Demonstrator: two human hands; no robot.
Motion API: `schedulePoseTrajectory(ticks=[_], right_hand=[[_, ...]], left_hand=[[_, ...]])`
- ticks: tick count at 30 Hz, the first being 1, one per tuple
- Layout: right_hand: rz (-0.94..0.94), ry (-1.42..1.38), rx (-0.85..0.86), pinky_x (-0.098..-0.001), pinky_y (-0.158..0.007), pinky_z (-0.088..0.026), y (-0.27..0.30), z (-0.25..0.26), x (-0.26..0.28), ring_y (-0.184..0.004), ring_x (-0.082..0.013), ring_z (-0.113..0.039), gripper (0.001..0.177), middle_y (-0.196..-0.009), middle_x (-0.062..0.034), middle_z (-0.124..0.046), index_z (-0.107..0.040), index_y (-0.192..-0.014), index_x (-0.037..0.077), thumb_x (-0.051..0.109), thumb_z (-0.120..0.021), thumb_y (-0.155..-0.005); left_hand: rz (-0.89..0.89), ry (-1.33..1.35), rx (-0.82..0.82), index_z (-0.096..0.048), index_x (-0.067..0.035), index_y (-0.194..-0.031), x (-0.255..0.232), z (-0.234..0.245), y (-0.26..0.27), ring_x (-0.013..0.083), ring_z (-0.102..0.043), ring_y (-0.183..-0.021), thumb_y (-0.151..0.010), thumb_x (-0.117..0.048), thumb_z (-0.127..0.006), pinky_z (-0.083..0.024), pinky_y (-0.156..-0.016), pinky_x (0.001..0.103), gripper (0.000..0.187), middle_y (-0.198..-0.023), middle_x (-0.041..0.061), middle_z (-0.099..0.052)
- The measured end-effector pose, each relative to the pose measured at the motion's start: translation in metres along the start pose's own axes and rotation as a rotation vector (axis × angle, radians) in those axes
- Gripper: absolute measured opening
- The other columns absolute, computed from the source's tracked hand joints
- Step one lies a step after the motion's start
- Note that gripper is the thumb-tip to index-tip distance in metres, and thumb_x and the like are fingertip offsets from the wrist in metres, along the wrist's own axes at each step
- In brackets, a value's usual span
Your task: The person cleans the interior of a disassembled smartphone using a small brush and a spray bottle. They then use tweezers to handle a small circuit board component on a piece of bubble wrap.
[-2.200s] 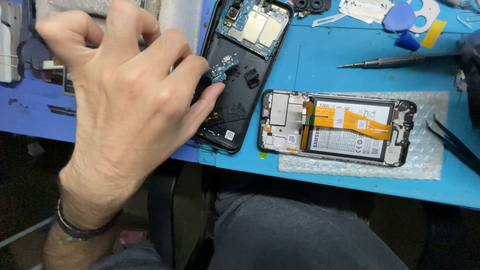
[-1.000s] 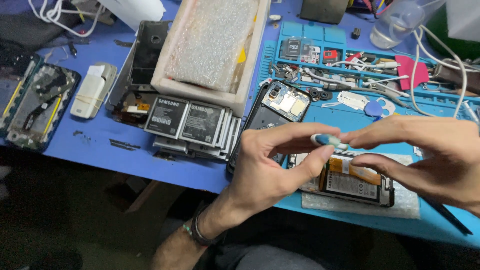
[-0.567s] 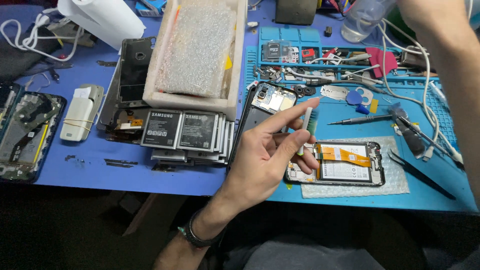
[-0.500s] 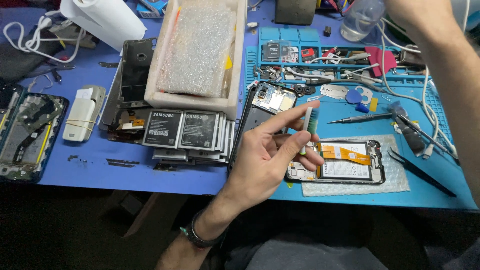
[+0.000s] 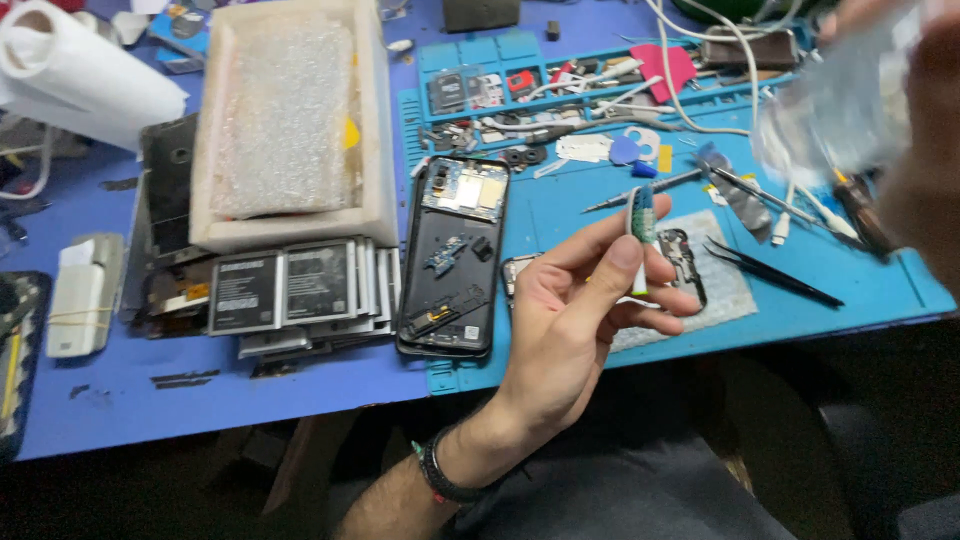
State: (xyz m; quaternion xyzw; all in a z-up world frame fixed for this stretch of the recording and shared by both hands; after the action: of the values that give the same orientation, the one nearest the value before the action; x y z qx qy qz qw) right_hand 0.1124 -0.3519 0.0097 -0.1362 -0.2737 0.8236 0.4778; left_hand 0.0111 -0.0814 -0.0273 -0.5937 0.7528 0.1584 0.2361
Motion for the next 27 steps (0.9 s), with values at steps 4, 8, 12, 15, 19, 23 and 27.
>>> schedulePoseTrajectory(ticks=[4, 8, 12, 15, 19, 23, 27], right_hand=[[-0.506, -0.865, 0.166, -0.0331, -0.083, -0.045, 0.077, 0.062, 0.065, -0.081, -0.0285, -0.071, 0.115, -0.09, -0.0259, -0.074, -0.053, -0.147, -0.016, 0.068, -0.05, -0.068], [-0.472, -0.601, 0.344, -0.023, -0.054, -0.049, 0.084, 0.083, 0.091, -0.057, -0.0091, -0.068, 0.103, -0.072, 0.0058, -0.08, -0.062, -0.147, 0.008, 0.085, -0.018, -0.094], [-0.44, -0.564, 0.409, -0.0253, -0.067, -0.057, 0.099, 0.077, 0.081, -0.074, -0.0112, -0.079, 0.085, -0.085, 0.0056, -0.08, -0.067, -0.137, 0.01, 0.07, -0.02, -0.099], [-0.407, -0.452, 0.352, -0.0308, -0.067, -0.055, 0.127, 0.066, 0.067, -0.072, -0.0172, -0.077, 0.079, -0.087, 0.0006, -0.077, -0.066, -0.129, 0.008, 0.065, -0.019, -0.1], [-0.323, -0.268, 0.164, -0.0398, -0.063, -0.052, 0.147, 0.063, 0.069, -0.07, -0.0275, -0.07, 0.084, -0.103, -0.0086, -0.071, -0.066, -0.117, -0.001, 0.064, -0.014, -0.101], [-0.274, -0.252, 0.096, -0.0367, -0.064, -0.055, 0.149, 0.062, 0.065, -0.074, -0.025, -0.074, 0.08, -0.115, -0.0106, -0.077, -0.067, -0.125, -0.003, 0.059, -0.023, -0.101], [-0.232, -0.221, 0.087, -0.0389, -0.065, -0.055, 0.156, 0.055, 0.058, -0.077, -0.0278, -0.073, 0.081, -0.116, -0.0142, -0.075, -0.067, -0.125, -0.007, 0.056, -0.022, -0.102]], left_hand=[[0.103, -0.034, 0.046, -0.075, 0.007, -0.111, 0.032, -0.004, -0.016, 0.032, -0.08, -0.096, -0.113, -0.02, -0.065, -0.069, -0.074, 0.025, 0.028, -0.131, 0.023, -0.073], [0.161, -0.217, 0.024, -0.073, 0.001, -0.103, 0.038, -0.014, -0.019, 0.0332, -0.081, -0.094, -0.109, -0.022, -0.067, -0.07, -0.079, 0.03, 0.025, -0.092, 0.011, -0.076], [0.225, -0.295, 0.068, -0.07, 0.007, -0.121, 0.049, -0.027, -0.021, 0.0394, -0.08, -0.094, -0.107, -0.016, -0.066, -0.07, -0.083, 0.035, 0.028, -0.096, 0.019, -0.073], [0.277, -0.275, 0.126, -0.065, 0.008, -0.131, 0.062, -0.037, -0.027, 0.042, -0.078, -0.097, -0.108, -0.015, -0.065, -0.07, -0.084, 0.037, 0.032, -0.099, 0.023, -0.071], [0.328, -0.287, 0.181, -0.067, 0.008, -0.127, 0.072, -0.052, -0.031, 0.0398, -0.079, -0.095, -0.109, -0.017, -0.065, -0.069, -0.083, 0.034, 0.031, -0.098, 0.021, -0.07], [0.354, -0.3, 0.178, -0.062, 0.008, -0.141, 0.075, -0.054, -0.035, 0.0413, -0.078, -0.095, -0.108, -0.015, -0.064, -0.069, -0.083, 0.035, 0.041, -0.098, 0.022, -0.069], [0.369, -0.297, 0.192, -0.064, 0.009, -0.139, 0.076, -0.052, -0.037, 0.044, -0.077, -0.095, -0.107, -0.014, -0.065, -0.069, -0.084, 0.038, 0.04, -0.099, 0.026, -0.071]])
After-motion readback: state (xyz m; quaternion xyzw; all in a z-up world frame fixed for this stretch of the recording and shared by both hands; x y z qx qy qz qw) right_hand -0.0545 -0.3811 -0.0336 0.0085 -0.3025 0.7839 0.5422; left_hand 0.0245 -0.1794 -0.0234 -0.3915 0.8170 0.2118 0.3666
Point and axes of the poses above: each hand's wrist, its own y-axis away from the middle knuckle, its own z-axis out of the back of the hand, x = y × z, the point moved 1 cm from there along -y, towards the middle knuckle
